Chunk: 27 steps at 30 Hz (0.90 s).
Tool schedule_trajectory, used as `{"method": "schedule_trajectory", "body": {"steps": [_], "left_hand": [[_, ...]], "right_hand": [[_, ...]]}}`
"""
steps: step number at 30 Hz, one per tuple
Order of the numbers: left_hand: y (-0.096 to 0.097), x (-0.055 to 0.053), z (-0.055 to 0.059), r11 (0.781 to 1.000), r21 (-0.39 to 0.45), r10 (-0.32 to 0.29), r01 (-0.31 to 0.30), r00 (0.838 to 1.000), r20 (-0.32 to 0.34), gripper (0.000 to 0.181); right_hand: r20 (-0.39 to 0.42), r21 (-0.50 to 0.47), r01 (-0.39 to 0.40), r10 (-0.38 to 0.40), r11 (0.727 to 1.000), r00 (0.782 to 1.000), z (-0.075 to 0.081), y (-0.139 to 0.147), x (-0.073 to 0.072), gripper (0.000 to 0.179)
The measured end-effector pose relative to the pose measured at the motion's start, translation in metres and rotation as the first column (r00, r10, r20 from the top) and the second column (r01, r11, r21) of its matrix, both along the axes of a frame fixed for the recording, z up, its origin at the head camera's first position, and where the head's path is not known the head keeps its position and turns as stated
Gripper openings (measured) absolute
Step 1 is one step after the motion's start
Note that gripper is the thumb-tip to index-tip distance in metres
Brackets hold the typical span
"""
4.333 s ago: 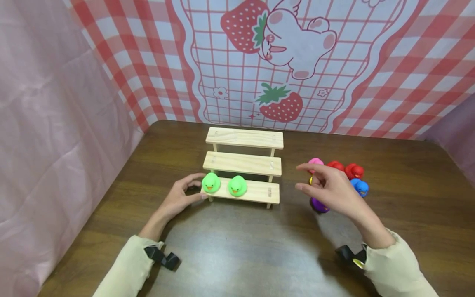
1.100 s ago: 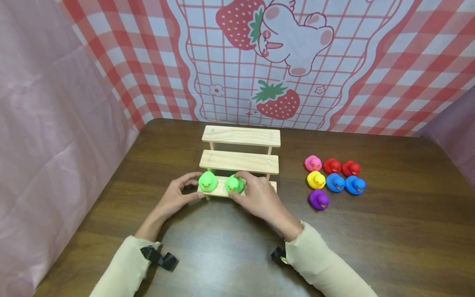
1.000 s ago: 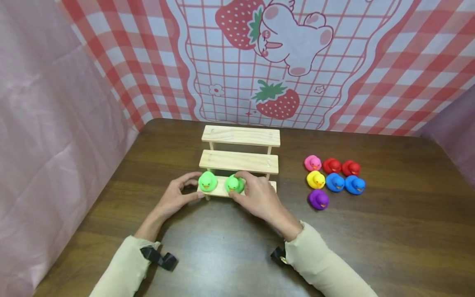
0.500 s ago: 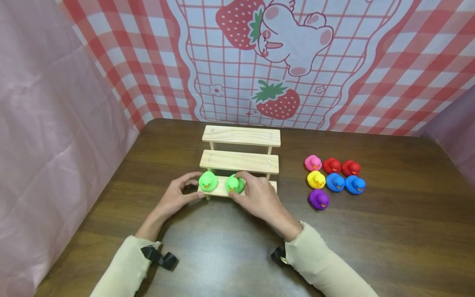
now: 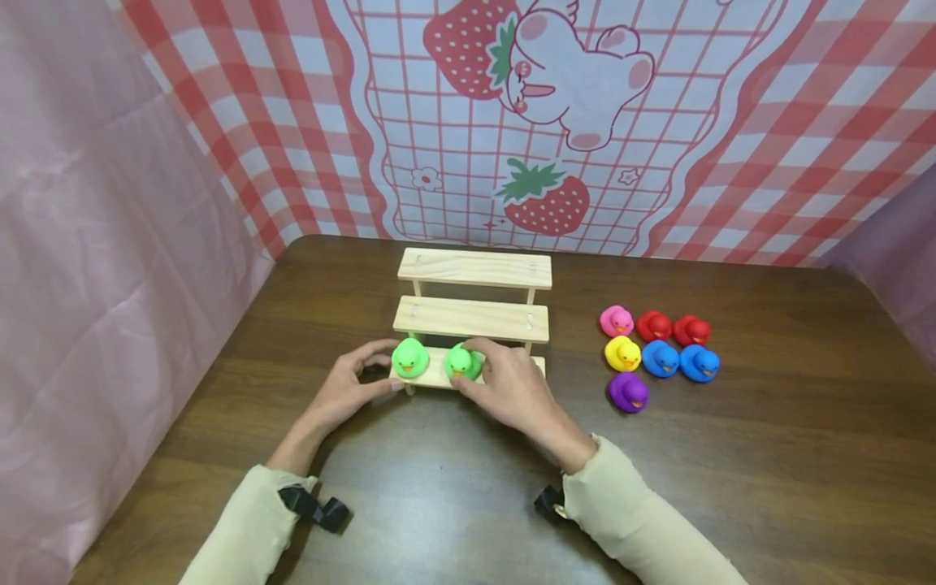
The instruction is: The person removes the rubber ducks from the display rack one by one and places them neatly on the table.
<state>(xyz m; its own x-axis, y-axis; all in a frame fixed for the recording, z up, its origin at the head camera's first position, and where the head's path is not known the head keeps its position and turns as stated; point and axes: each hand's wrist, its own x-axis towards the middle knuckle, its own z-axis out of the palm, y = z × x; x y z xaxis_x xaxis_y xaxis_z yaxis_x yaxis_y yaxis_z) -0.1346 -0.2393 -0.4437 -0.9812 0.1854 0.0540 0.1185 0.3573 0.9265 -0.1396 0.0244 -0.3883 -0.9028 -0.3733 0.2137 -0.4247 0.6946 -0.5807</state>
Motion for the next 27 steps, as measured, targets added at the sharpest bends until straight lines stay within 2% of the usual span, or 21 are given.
{"method": "schedule_trajectory", "body": {"steps": [8, 27], "left_hand": [[0.000, 0.000, 0.000, 1.000, 0.006, -0.002, 0.002, 1.000, 0.002, 0.061], [0.000, 0.000, 0.000, 1.000, -0.002, 0.001, -0.001, 1.000, -0.001, 0.061]], "right_hand": [[0.034, -0.034, -0.021, 0.022, 0.999, 0.999, 0.002, 0.003, -0.001, 0.040], [0.032, -0.132, -0.070, 0.075, 0.989, 0.997, 0.026, 0.012, 0.006, 0.041]]}}
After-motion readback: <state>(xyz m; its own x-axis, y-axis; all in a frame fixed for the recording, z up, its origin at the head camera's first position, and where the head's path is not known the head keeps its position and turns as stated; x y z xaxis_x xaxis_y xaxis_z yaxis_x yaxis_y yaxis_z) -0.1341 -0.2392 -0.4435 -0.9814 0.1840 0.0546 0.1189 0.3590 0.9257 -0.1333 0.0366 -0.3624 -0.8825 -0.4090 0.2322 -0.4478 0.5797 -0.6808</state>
